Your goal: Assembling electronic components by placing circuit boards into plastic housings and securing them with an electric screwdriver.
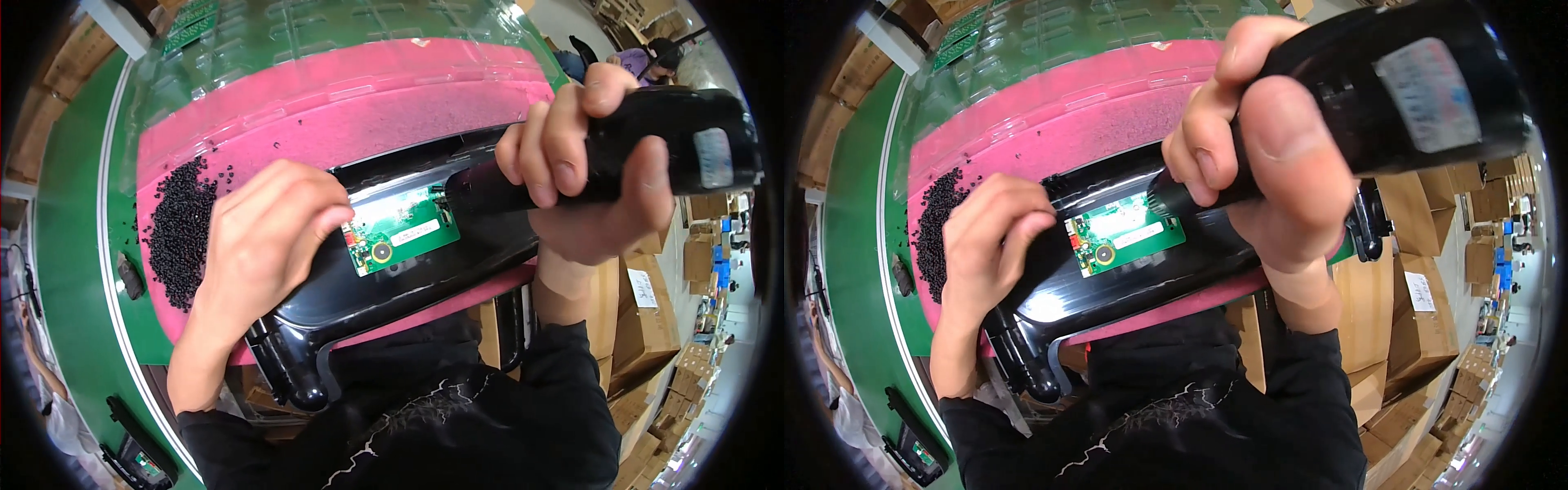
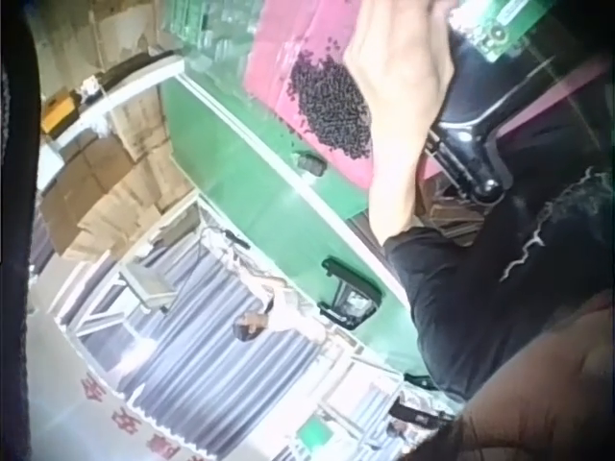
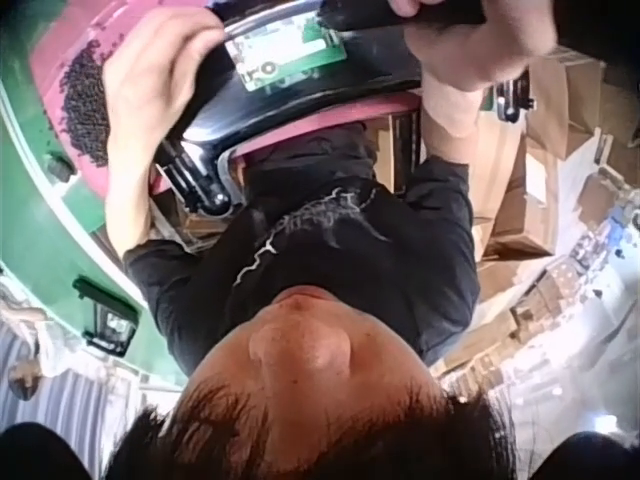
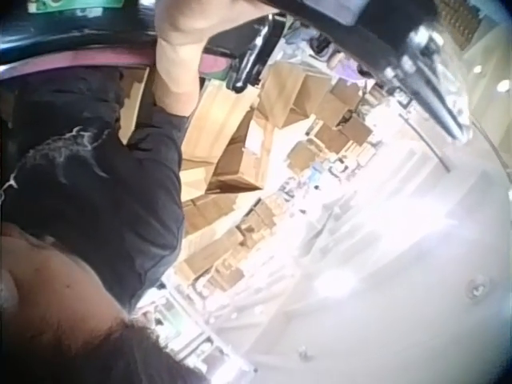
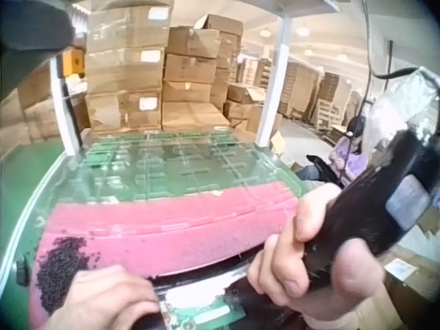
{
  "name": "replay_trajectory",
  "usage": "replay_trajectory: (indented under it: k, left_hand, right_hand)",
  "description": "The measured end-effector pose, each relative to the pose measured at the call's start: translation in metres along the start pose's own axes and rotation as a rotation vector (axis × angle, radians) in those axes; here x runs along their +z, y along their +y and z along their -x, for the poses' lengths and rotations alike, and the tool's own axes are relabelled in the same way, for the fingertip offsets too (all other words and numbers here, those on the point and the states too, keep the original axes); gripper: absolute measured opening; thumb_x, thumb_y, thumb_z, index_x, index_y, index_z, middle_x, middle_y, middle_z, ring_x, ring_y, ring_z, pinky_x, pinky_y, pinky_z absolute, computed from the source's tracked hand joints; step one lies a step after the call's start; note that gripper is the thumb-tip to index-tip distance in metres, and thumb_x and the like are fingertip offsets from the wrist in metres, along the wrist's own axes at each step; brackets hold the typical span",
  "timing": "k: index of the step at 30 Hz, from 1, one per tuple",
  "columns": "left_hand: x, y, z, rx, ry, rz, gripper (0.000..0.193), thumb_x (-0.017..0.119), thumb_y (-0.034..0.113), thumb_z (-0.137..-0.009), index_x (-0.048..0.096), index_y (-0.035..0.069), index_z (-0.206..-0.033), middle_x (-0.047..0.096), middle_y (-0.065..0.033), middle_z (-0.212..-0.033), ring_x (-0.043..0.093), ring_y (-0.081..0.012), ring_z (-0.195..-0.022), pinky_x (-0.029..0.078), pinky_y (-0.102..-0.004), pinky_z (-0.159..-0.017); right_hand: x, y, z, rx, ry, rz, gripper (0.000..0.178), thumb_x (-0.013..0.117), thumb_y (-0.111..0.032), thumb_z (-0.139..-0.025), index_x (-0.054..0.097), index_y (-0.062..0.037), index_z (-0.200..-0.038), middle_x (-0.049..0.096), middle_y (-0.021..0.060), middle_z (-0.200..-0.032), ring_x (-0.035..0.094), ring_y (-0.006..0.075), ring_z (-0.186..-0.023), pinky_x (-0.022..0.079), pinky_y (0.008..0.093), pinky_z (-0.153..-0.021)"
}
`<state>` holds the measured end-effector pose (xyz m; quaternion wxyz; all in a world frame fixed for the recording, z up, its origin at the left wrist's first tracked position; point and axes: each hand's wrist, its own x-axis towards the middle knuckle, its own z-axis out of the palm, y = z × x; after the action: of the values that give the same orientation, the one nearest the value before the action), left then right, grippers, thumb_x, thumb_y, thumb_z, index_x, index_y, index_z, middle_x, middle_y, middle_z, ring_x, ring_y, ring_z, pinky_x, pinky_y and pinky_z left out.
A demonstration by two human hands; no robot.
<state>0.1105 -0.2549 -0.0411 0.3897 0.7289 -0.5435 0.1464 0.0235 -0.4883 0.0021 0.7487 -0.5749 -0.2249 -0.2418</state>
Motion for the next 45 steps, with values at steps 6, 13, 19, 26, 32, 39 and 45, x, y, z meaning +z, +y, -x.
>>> replay_trajectory:
  k: [6, 13, 19, 26, 32, 39, 45]
  left_hand:
    - [0.007, 0.001, 0.003, -0.028, -0.243, 0.189, 0.018, 0.079, 0.011, -0.075, 0.068, 0.002, -0.085, 0.071, -0.0091, -0.084, 0.066, -0.0244, -0.073, 0.054, -0.0344, -0.063]
    - [0.006, 0.002, 0.003, -0.155, -0.411, 0.165, 0.018, 0.075, 0.012, -0.080, 0.071, 0.004, -0.096, 0.071, -0.0094, -0.082, 0.067, -0.0269, -0.070, 0.054, -0.0360, -0.063]
    - [0.007, -0.001, 0.010, -0.210, -0.423, 0.209, 0.020, 0.073, 0.010, -0.082, 0.071, 0.004, -0.101, 0.069, -0.0119, -0.077, 0.068, -0.0312, -0.070, 0.053, -0.0388, -0.061]
    - [0.008, 0.001, 0.007, -0.221, -0.455, 0.134, 0.018, 0.073, 0.012, -0.083, 0.072, 0.003, -0.098, 0.070, -0.0116, -0.077, 0.068, -0.0305, -0.070, 0.053, -0.0386, -0.061]
    - [0.013, -0.002, 0.003, -0.205, -0.133, 0.404, 0.011, 0.078, 0.003, -0.078, 0.074, -0.001, -0.088, 0.074, -0.0099, -0.081, 0.068, -0.0224, -0.069, 0.054, -0.0321, -0.060]
    - [0.011, -0.006, 0.002, -0.261, -0.024, 0.637, 0.010, 0.079, 0.004, -0.078, 0.076, 0.001, -0.088, 0.074, -0.0099, -0.078, 0.068, -0.0157, -0.066, 0.052, -0.0271, -0.059]
    - [0.012, -0.008, 0.003, -0.338, -0.052, 0.757, 0.010, 0.076, 0.005, -0.083, 0.074, 0.000, -0.092, 0.072, -0.0108, -0.076, 0.068, -0.0151, -0.066, 0.053, -0.0285, -0.060]
  right_hand:
    - [-0.016, 0.008, 0.004, 0.065, -0.004, 0.067, 0.039, 0.052, -0.044, -0.097, 0.050, -0.0071, -0.109, 0.050, -0.0004, -0.067, 0.043, 0.0108, -0.050, 0.039, 0.0307, -0.054]
    - [-0.013, 0.012, 0.002, 0.093, -0.015, 0.166, 0.041, 0.055, -0.046, -0.095, 0.049, -0.0073, -0.108, 0.048, -0.0004, -0.065, 0.042, 0.0107, -0.049, 0.039, 0.0307, -0.054]
    - [-0.006, 0.015, -0.002, 0.123, -0.075, 0.290, 0.040, 0.059, -0.042, -0.092, 0.048, -0.0058, -0.107, 0.048, -0.0001, -0.063, 0.044, 0.0100, -0.048, 0.039, 0.0281, -0.051]
    - [-0.001, 0.016, -0.006, 0.146, -0.089, 0.268, 0.038, 0.058, -0.037, -0.094, 0.049, -0.0040, -0.110, 0.048, 0.0005, -0.062, 0.045, 0.0104, -0.049, 0.038, 0.0277, -0.050]
    - [0.017, -0.011, -0.008, -0.097, -0.104, -0.267, 0.041, 0.061, -0.041, -0.092, 0.049, -0.0070, -0.112, 0.054, -0.0024, -0.073, 0.052, 0.0101, -0.056, 0.044, 0.0292, -0.062]
    - [0.030, -0.018, -0.009, -0.131, -0.156, -0.285, 0.043, 0.069, -0.038, -0.084, 0.049, -0.0075, -0.107, 0.057, -0.0012, -0.071, 0.055, 0.0107, -0.055, 0.047, 0.0288, -0.061]
    - [0.027, -0.015, -0.016, -0.133, -0.262, -0.217, 0.046, 0.072, -0.038, -0.083, 0.050, -0.0071, -0.109, 0.060, -0.0012, -0.073, 0.055, 0.0100, -0.056, 0.046, 0.0270, -0.058]
